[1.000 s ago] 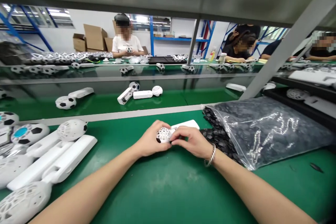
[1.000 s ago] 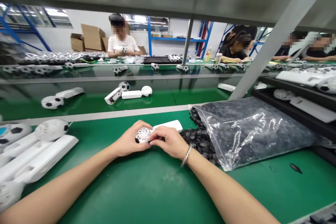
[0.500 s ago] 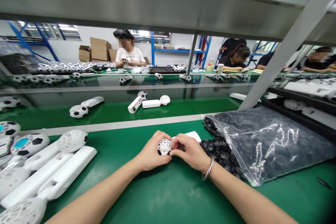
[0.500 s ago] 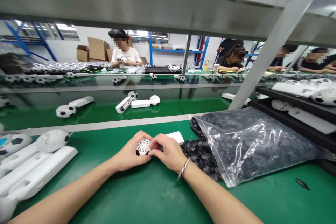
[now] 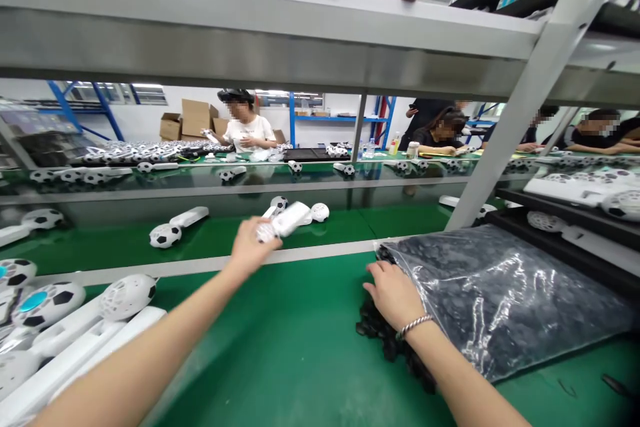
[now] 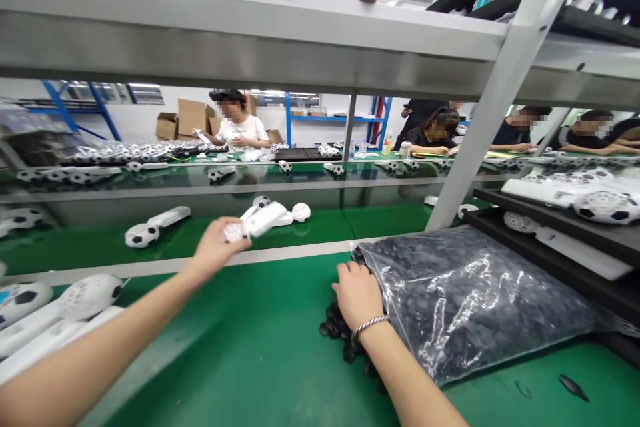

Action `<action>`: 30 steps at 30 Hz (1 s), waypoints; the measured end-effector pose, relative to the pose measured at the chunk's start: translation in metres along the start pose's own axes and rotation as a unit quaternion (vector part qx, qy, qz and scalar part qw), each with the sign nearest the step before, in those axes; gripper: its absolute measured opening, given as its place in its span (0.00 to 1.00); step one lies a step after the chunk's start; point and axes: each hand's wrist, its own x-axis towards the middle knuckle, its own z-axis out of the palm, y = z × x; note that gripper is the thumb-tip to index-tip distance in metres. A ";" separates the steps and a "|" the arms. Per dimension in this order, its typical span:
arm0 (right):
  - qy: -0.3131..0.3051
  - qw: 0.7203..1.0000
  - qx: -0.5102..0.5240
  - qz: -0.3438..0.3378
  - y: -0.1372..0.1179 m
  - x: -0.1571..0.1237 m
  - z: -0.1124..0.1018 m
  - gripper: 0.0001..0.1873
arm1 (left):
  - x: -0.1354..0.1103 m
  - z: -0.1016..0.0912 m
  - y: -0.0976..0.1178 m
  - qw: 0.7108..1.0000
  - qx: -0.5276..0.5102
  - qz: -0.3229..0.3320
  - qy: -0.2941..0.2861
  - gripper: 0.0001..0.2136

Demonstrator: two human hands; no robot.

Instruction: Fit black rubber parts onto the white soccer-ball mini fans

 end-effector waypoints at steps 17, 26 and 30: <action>-0.113 0.989 -0.051 0.078 -0.001 0.011 0.013 0.20 | 0.113 0.109 0.003 0.959 0.202 0.177 -0.096 0.29; -0.154 0.979 -0.014 0.130 0.001 0.028 0.018 0.19 | 0.121 0.145 0.043 0.933 0.250 0.196 -0.170 0.16; -0.121 0.989 -0.039 0.075 0.003 0.017 0.009 0.19 | 0.123 0.117 0.035 0.948 0.257 0.093 -0.164 0.22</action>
